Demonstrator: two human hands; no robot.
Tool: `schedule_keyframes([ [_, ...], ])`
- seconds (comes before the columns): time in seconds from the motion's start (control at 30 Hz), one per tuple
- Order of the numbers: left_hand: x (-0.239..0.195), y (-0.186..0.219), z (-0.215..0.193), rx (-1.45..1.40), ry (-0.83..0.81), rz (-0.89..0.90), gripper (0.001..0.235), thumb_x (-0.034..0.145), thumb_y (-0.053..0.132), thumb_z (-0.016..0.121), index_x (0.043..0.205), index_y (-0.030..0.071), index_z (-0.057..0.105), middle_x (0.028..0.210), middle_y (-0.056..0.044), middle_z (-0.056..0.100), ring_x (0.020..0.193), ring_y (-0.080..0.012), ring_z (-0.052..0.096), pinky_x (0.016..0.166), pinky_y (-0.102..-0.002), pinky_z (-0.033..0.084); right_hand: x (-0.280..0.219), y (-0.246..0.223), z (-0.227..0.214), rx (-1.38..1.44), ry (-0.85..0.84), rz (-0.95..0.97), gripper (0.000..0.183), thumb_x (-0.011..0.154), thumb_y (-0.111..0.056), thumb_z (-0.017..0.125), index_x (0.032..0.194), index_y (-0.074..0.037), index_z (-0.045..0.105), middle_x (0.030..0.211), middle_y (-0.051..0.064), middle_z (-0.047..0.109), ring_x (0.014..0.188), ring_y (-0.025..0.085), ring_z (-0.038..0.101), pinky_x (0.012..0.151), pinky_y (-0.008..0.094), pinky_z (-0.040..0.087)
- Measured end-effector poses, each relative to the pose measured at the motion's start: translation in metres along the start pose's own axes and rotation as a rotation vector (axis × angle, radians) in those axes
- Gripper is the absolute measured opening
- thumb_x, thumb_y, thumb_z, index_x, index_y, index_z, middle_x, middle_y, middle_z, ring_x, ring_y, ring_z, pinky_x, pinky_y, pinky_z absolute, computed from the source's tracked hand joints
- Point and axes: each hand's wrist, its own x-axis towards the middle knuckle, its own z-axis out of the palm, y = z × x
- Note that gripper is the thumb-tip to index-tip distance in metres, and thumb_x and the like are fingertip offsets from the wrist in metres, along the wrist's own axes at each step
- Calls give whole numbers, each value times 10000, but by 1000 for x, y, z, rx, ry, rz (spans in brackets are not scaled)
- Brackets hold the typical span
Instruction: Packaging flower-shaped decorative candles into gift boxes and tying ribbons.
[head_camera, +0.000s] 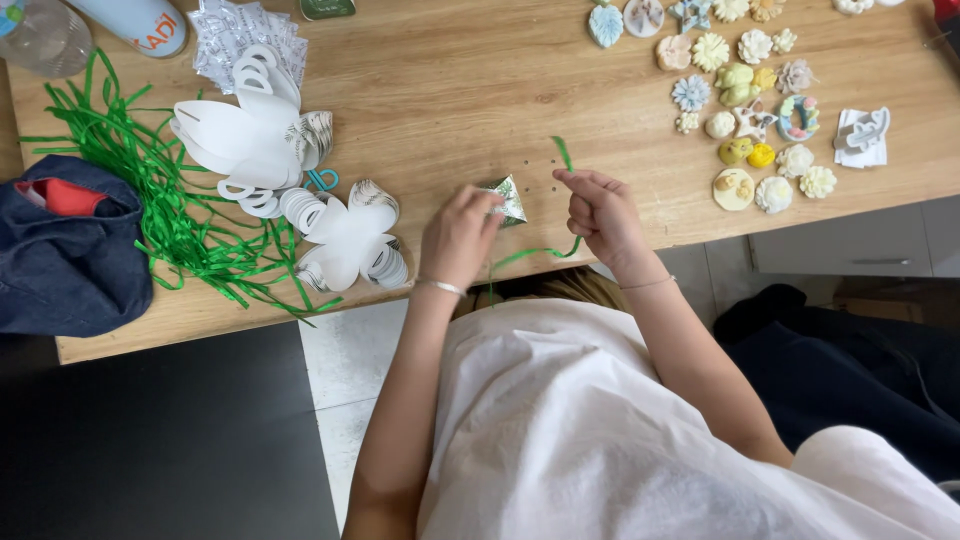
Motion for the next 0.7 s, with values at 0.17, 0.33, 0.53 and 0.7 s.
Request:
schedule_keyframes([
  [0.17, 20, -43, 36, 26, 11, -52, 197, 838, 132, 743, 1033, 115, 719, 1030, -101, 669, 937, -324, 681, 765, -450, 545, 11, 37, 7, -547, 98, -41, 200, 970, -202, 698, 1036, -45, 804, 582, -42, 498, 477, 41, 331, 425, 252, 257],
  [0.33, 19, -77, 72, 39, 0, -32, 95, 877, 104, 787, 940, 82, 720, 941, -102, 686, 912, -323, 686, 782, -430, 550, 30, 83, -16, -858, -3, -317, 191, 949, -213, 760, 1014, -44, 820, 720, 5, 687, 623, 55, 539, 544, 284, 442],
  [0.53, 11, -78, 77, -294, 58, -239, 224, 810, 88, 823, 993, 16, 717, 928, -88, 730, 778, -186, 755, 720, -325, 617, 8, 62, 27, -1321, 198, -487, 204, 895, -311, 768, 1038, -177, 823, 722, 125, 724, 609, 263, 702, 559, 404, 537],
  [0.7, 10, -90, 90, -339, 71, -227, 295, 760, 28, 777, 1047, -3, 717, 979, -148, 710, 801, -172, 753, 721, -303, 639, 20, 87, 21, -1730, 135, -748, 148, 943, -309, 706, 1044, -233, 785, 637, 102, 683, 551, 315, 665, 506, 454, 519],
])
